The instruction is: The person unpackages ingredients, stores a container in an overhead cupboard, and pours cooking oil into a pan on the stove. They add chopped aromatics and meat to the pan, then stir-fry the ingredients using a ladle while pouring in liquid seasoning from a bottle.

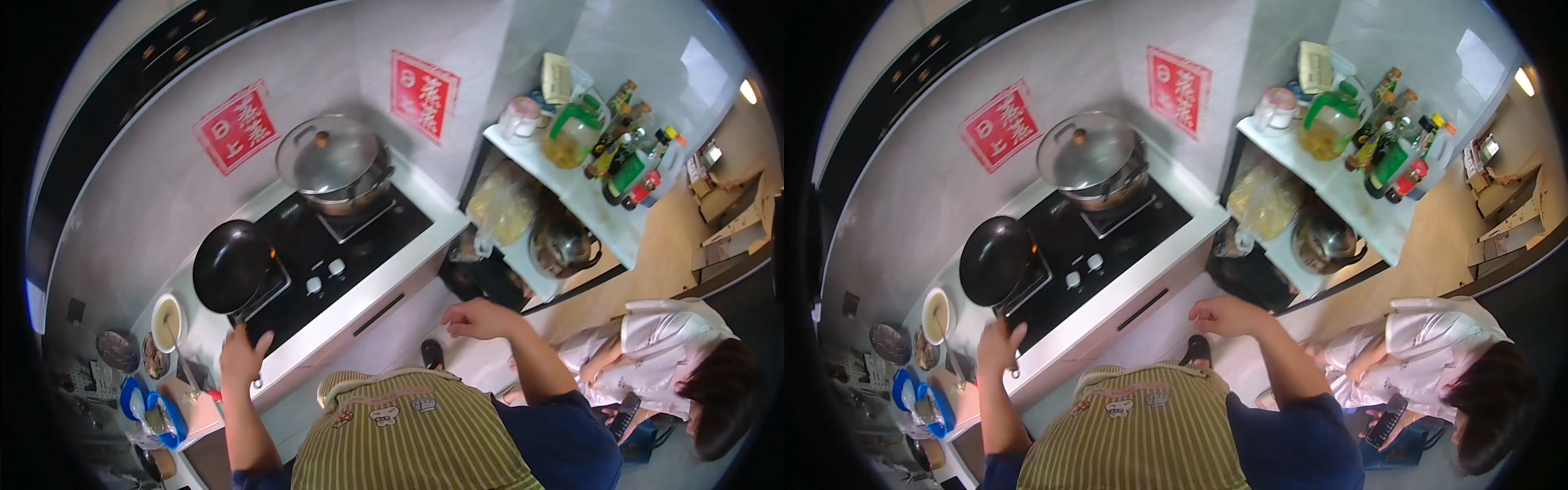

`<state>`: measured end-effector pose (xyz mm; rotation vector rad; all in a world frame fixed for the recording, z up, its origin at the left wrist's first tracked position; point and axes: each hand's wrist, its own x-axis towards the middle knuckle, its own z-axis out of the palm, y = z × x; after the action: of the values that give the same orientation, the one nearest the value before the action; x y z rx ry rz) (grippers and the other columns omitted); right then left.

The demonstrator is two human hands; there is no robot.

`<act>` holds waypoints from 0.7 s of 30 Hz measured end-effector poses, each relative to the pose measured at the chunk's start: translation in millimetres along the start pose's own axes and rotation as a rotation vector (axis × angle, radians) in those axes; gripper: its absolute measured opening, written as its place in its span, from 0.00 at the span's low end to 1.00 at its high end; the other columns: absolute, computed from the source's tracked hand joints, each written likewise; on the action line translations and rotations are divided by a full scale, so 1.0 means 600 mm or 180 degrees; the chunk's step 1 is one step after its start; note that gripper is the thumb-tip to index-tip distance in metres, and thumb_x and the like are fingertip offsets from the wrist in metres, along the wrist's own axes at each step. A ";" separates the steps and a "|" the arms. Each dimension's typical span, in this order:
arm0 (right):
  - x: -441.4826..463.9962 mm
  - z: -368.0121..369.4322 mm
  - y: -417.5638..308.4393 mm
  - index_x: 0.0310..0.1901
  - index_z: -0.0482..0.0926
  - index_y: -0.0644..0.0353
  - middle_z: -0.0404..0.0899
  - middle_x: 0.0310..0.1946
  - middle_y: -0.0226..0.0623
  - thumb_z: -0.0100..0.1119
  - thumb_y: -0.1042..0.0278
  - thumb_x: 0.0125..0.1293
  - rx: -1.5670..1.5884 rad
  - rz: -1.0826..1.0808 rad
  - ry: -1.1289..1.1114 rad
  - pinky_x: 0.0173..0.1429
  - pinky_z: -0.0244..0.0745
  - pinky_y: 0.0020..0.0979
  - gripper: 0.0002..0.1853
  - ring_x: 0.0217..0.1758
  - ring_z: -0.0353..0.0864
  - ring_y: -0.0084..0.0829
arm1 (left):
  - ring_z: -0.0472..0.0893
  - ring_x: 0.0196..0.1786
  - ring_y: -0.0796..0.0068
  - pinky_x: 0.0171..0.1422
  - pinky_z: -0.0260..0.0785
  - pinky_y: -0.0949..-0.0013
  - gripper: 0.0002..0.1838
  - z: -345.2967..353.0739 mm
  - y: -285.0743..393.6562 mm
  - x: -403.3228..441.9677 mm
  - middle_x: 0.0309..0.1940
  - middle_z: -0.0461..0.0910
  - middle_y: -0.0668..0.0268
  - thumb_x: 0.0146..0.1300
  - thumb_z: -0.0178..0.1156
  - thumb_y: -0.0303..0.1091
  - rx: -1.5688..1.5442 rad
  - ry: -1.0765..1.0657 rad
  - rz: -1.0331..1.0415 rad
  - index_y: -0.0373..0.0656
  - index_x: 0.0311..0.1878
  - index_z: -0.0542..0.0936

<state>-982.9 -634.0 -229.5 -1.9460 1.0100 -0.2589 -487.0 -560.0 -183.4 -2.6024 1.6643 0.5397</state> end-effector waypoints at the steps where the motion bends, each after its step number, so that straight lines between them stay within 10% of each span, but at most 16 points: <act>1: -0.022 -0.074 -0.047 0.46 0.84 0.58 0.85 0.32 0.36 0.65 0.67 0.66 -0.0217 -0.0056 -0.0058 0.41 0.77 0.30 0.10 0.34 0.82 0.26 | 0.82 0.55 0.50 0.58 0.75 0.55 0.30 -0.001 0.077 0.022 0.52 0.80 0.48 0.63 0.67 0.48 -0.0885 0.0981 0.1407 0.36 0.61 0.77; 3: -0.074 -0.243 -0.093 0.42 0.86 0.59 0.84 0.27 0.36 0.63 0.63 0.68 -0.1552 -0.0675 0.1734 0.40 0.78 0.32 0.10 0.31 0.82 0.27 | 0.84 0.51 0.72 0.53 0.77 0.67 0.19 -0.055 0.310 0.035 0.47 0.83 0.58 0.65 0.66 0.28 -0.2121 0.0025 0.2485 0.37 0.58 0.78; 4: -0.094 -0.326 -0.118 0.43 0.86 0.61 0.85 0.30 0.39 0.60 0.61 0.70 -0.1213 0.0478 0.2369 0.40 0.78 0.33 0.12 0.32 0.84 0.30 | 0.81 0.48 0.77 0.56 0.75 0.71 0.17 -0.050 0.411 0.050 0.47 0.82 0.63 0.67 0.63 0.25 -0.2421 -0.0218 0.3035 0.37 0.58 0.77; 8: -0.069 -0.647 -0.126 0.44 0.84 0.67 0.85 0.36 0.54 0.56 0.44 0.69 -0.3068 0.0999 0.3522 0.50 0.78 0.48 0.27 0.43 0.85 0.53 | 0.81 0.57 0.68 0.62 0.75 0.64 0.27 -0.011 0.813 0.084 0.57 0.80 0.55 0.64 0.67 0.30 -0.3202 -0.0487 0.3973 0.37 0.64 0.70; 11: -0.016 -0.719 -0.101 0.40 0.85 0.68 0.86 0.40 0.54 0.54 0.33 0.66 -0.3225 0.1743 0.2619 0.53 0.78 0.48 0.35 0.47 0.85 0.52 | 0.81 0.59 0.54 0.63 0.73 0.59 0.34 0.000 1.008 0.097 0.57 0.79 0.48 0.60 0.70 0.46 -0.2893 0.0759 0.3692 0.35 0.63 0.71; 21: -0.030 -0.725 -0.137 0.41 0.85 0.66 0.86 0.35 0.50 0.61 0.51 0.63 -0.2964 0.1457 0.1753 0.45 0.81 0.40 0.21 0.38 0.87 0.44 | 0.80 0.45 0.72 0.54 0.72 0.68 0.23 -0.039 1.063 0.052 0.40 0.81 0.62 0.57 0.70 0.36 -0.3754 -0.0754 0.2982 0.35 0.52 0.76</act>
<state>-1181.4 -870.2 88.8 -2.4008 2.1909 -0.0487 -1031.2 -870.4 -57.1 -1.6474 2.9619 2.2922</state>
